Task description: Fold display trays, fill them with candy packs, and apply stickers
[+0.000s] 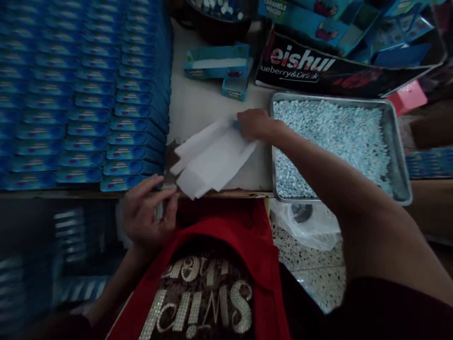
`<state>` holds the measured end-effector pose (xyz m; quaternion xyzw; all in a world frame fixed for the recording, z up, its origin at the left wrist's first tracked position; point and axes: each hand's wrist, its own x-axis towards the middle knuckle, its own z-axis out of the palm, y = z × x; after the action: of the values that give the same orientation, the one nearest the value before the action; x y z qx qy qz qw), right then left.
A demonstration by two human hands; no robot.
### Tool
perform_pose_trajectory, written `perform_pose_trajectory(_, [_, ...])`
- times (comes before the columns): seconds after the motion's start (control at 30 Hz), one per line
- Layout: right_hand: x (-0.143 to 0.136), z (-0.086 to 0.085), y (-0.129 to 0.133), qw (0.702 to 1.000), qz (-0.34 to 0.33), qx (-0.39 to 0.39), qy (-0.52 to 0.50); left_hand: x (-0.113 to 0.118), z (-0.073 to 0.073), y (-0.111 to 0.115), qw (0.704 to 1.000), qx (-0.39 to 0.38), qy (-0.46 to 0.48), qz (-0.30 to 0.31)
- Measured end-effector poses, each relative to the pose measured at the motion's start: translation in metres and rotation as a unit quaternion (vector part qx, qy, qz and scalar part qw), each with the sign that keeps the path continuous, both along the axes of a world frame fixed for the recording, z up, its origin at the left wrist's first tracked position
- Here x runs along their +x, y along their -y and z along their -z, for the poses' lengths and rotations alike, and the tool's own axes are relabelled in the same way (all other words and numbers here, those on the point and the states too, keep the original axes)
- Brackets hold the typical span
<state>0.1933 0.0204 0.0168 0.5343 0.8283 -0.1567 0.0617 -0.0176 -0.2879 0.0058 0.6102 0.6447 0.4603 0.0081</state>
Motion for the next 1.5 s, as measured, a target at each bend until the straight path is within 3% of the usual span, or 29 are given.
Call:
perform_pose_trajectory(0.07, [0.031, -0.02, 0.005, 0.991, 0.012, -0.062, 0.12, 0.004, 0.005, 0.012, 1.0, -0.02, -0.008, 0.011])
perform_pose_trajectory(0.17, [0.068, -0.049, 0.024, 0.971, -0.006, -0.162, 0.177, 0.013, 0.018, 0.016, 0.981, -0.174, 0.068, 0.058])
perform_pose_trajectory(0.27, [0.063, -0.065, 0.04, 0.986, -0.071, -0.085, 0.127, 0.022, 0.03, 0.006, 0.903, -0.332, 0.268, 0.058])
perform_pose_trajectory(0.33, [0.034, -0.059, 0.045, 0.989, -0.134, -0.016, 0.067, 0.028, 0.036, -0.004, 0.842, -0.365, 0.397, 0.024])
perform_pose_trajectory(0.37, [0.016, -0.051, 0.047, 0.985, -0.167, -0.012, 0.04, 0.03, 0.037, -0.009, 0.819, -0.366, 0.441, 0.004])
perform_pose_trajectory(0.43, [-0.018, -0.03, 0.051, 0.976, -0.21, -0.053, 0.017, 0.032, 0.039, -0.019, 0.802, -0.349, 0.484, -0.034])
perform_pose_trajectory(0.5, [-0.037, -0.012, 0.056, 0.974, -0.207, -0.086, 0.017, 0.033, 0.04, -0.03, 0.812, -0.311, 0.49, -0.055])
perform_pose_trajectory(0.57, [-0.035, -0.008, 0.056, 0.981, -0.172, -0.092, -0.005, 0.03, 0.043, -0.044, 0.826, -0.27, 0.49, -0.069])
perform_pose_trajectory(0.7, [-0.002, -0.044, 0.041, 0.983, -0.114, -0.097, -0.107, 0.019, 0.041, -0.092, 0.807, -0.266, 0.524, -0.055])
perform_pose_trajectory(0.77, [0.009, -0.066, 0.031, 0.981, -0.094, -0.087, -0.144, 0.015, 0.027, -0.122, 0.822, -0.227, 0.522, -0.016])
perform_pose_trajectory(0.83, [0.013, -0.076, 0.025, 0.977, -0.065, -0.106, -0.175, 0.016, 0.007, -0.143, 0.836, -0.156, 0.526, 0.022])
perform_pose_trajectory(0.9, [0.012, -0.067, 0.029, 0.966, -0.035, -0.144, -0.211, 0.02, -0.01, -0.15, 0.818, -0.103, 0.563, 0.062])
perform_pose_trajectory(0.97, [0.014, -0.042, 0.046, 0.954, -0.009, -0.168, -0.248, 0.027, -0.017, -0.141, 0.782, -0.093, 0.608, 0.104])
perform_pose_trajectory(1.03, [0.02, -0.009, 0.072, 0.941, 0.022, -0.184, -0.283, 0.033, -0.011, -0.124, 0.752, -0.123, 0.637, 0.117])
perform_pose_trajectory(1.17, [0.038, 0.042, 0.124, 0.884, 0.096, -0.255, -0.38, 0.04, 0.018, -0.105, 0.733, -0.209, 0.646, 0.048])
perform_pose_trajectory(1.23, [0.045, 0.051, 0.137, 0.855, 0.106, -0.275, -0.427, 0.038, 0.028, -0.108, 0.742, -0.225, 0.631, 0.028])
perform_pose_trajectory(1.3, [0.051, 0.053, 0.143, 0.851, 0.095, -0.275, -0.438, 0.036, 0.033, -0.114, 0.763, -0.238, 0.599, 0.04])
perform_pose_trajectory(1.43, [0.056, 0.048, 0.148, 0.881, 0.079, -0.251, -0.394, 0.03, 0.042, -0.118, 0.816, -0.267, 0.495, 0.135])
perform_pose_trajectory(1.5, [0.052, 0.047, 0.15, 0.912, 0.066, -0.196, -0.355, 0.027, 0.05, -0.116, 0.849, -0.261, 0.424, 0.175])
